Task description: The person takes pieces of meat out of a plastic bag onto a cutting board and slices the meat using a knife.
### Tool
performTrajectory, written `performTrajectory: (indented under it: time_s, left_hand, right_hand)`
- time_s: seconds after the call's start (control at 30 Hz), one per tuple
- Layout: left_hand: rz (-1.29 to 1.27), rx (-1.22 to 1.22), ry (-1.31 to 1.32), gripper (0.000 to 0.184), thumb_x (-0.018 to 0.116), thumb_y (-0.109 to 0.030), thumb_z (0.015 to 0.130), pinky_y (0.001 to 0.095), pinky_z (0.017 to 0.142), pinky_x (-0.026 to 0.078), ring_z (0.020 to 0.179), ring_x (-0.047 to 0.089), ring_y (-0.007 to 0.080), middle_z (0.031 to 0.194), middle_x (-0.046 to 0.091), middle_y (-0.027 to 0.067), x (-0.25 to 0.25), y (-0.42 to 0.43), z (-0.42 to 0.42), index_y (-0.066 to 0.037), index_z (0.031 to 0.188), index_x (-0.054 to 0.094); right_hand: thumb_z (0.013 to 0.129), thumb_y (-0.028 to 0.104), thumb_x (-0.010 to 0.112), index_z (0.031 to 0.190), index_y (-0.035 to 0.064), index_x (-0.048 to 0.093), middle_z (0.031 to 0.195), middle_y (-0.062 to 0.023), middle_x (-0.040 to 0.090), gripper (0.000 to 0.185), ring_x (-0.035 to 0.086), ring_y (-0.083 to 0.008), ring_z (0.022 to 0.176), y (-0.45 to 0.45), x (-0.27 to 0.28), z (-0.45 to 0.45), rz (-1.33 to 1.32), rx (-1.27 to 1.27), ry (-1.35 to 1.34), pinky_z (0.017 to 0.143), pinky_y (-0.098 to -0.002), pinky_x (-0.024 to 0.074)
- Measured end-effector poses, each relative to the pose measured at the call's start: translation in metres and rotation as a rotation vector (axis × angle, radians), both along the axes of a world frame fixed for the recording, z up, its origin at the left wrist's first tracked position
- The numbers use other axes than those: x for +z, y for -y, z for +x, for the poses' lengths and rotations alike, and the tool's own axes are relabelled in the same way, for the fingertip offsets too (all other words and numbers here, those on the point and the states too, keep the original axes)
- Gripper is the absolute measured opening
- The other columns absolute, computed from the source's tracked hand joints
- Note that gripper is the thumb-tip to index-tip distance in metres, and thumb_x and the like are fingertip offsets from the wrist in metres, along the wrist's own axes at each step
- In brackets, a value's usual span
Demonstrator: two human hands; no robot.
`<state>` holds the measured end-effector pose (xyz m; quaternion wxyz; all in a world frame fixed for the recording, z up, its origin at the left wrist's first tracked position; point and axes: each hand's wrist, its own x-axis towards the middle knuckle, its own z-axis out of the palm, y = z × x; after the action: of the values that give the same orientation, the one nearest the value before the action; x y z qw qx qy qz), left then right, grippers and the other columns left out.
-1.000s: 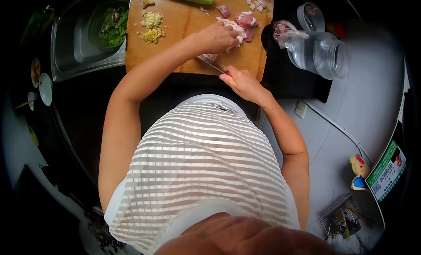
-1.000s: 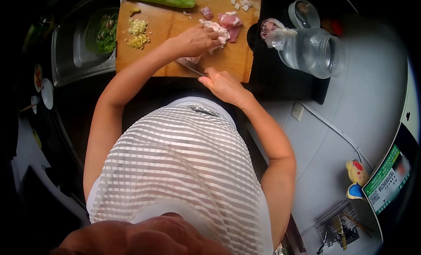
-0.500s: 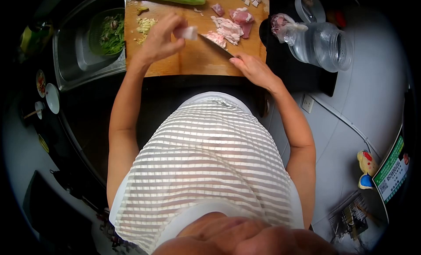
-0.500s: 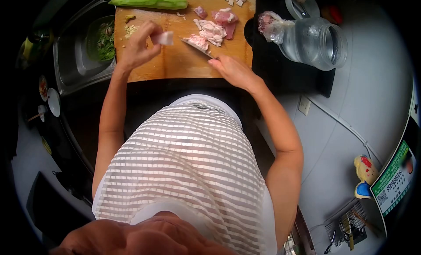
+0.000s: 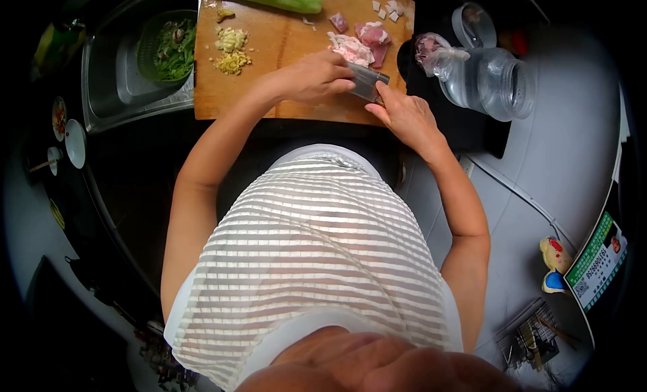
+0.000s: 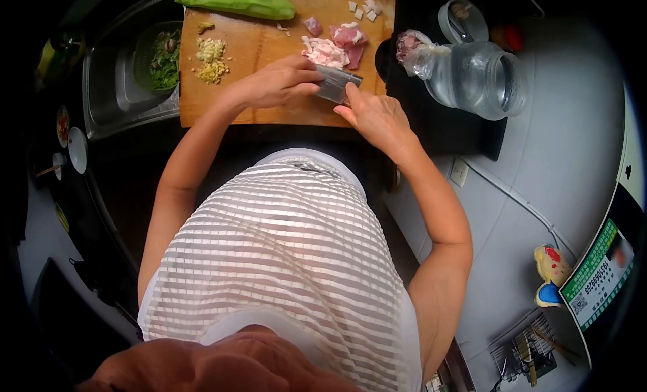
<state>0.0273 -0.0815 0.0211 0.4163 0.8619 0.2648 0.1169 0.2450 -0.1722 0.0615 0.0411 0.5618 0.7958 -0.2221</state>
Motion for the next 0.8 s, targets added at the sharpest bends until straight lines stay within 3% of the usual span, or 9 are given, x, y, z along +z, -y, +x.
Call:
performTrajectory:
  time_s: [0.1,0.2,0.27,0.37,0.47,0.53,0.57,0.6,0.8]
  left_hand:
    - [0.155,-0.115,-0.154,0.036,0.052,-0.028,0.09,0.0364,0.085,0.045,0.098,0.054,0.0332,0.109,0.056,0.0183,-0.024,-0.017,0.021,-0.003,0.114,0.058]
    - [-0.031,0.08,-0.042,0.034,0.052,-0.027,0.091,0.0328,0.085,0.044,0.099,0.056,0.0287,0.108,0.057,0.0158,-0.021,-0.029,0.007,-0.002,0.114,0.059]
    - [-0.157,0.36,0.263,0.031,0.053,-0.026,0.091,0.0329,0.08,0.047,0.094,0.058,0.0252,0.102,0.058,0.0135,-0.022,-0.032,-0.021,-0.002,0.11,0.06]
    - [-0.25,0.534,0.141,0.029,0.058,-0.02,0.088,0.0288,0.075,0.048,0.091,0.058,0.0202,0.101,0.059,0.0114,-0.02,-0.009,-0.055,-0.002,0.11,0.06]
    - [-0.171,0.469,0.073,0.029,0.063,-0.015,0.083,0.0295,0.072,0.048,0.086,0.059,0.0197,0.102,0.057,0.0107,-0.037,0.03,-0.077,-0.002,0.109,0.06]
    - [-0.178,0.539,0.107,0.034,0.068,-0.012,0.077,0.0315,0.073,0.048,0.087,0.058,0.0218,0.104,0.056,0.0104,-0.047,0.056,-0.074,-0.003,0.108,0.059]
    - [-0.072,0.558,0.107,0.039,0.071,-0.01,0.073,0.0332,0.075,0.047,0.09,0.057,0.0254,0.106,0.054,0.0108,-0.059,0.065,-0.072,-0.003,0.108,0.058]
    - [0.216,0.533,0.087,0.039,0.07,-0.008,0.072,0.0345,0.077,0.047,0.093,0.055,0.0299,0.104,0.055,0.0125,-0.062,0.067,-0.066,-0.004,0.108,0.057]
    - [0.084,0.514,0.162,0.035,0.067,-0.004,0.071,0.0362,0.079,0.046,0.094,0.054,0.0325,0.1,0.057,0.0136,-0.071,0.066,-0.045,-0.004,0.104,0.058]
  right_hand:
    - [0.083,0.037,0.06,0.096,0.0039,0.05,0.074,-0.0136,0.061,0.037,0.062,-0.0304,0.065,0.009,0.007,-0.001,0.197,0.03,-0.047,0.053,-0.0387,0.0489]
    - [0.082,0.036,0.061,0.101,0.0032,0.051,0.074,-0.013,0.061,0.039,0.061,-0.0306,0.063,0.024,0.012,0.008,0.169,-0.043,-0.052,0.053,-0.0382,0.0489]
    - [0.082,0.036,0.061,0.105,0.0028,0.051,0.075,-0.0138,0.061,0.041,0.062,-0.0313,0.065,0.036,0.007,0.014,0.118,-0.088,-0.057,0.055,-0.039,0.049]
    - [0.084,0.036,0.059,0.109,0.0014,0.052,0.08,-0.0161,0.063,0.043,0.062,-0.033,0.069,0.049,0.0,0.021,0.053,-0.174,-0.097,0.059,-0.0405,0.049]
    - [0.087,0.033,0.057,0.108,-0.0009,0.054,0.083,-0.0192,0.063,0.04,0.062,-0.0356,0.074,0.054,-0.005,0.016,-0.074,-0.296,-0.268,0.064,-0.0416,0.0482]
    - [0.088,0.031,0.055,0.106,-0.0022,0.055,0.084,-0.0207,0.063,0.038,0.062,-0.0371,0.075,0.05,-0.008,0.009,-0.18,-0.362,-0.401,0.066,-0.0419,0.0476]
    - [0.089,0.03,0.054,0.105,-0.0032,0.055,0.081,-0.0216,0.063,0.037,0.061,-0.0378,0.075,0.043,-0.008,0.004,-0.246,-0.363,-0.453,0.066,-0.0416,0.0469]
    - [0.09,0.029,0.053,0.103,-0.0042,0.056,0.079,-0.0225,0.062,0.036,0.061,-0.0386,0.074,0.037,-0.009,0.0,-0.311,-0.366,-0.503,0.065,-0.0413,0.0463]
    - [0.09,0.028,0.052,0.101,-0.0045,0.056,0.075,-0.0226,0.061,0.035,0.061,-0.0375,0.073,0.023,-0.007,-0.011,-0.299,-0.451,-0.491,0.063,-0.0405,0.0453]
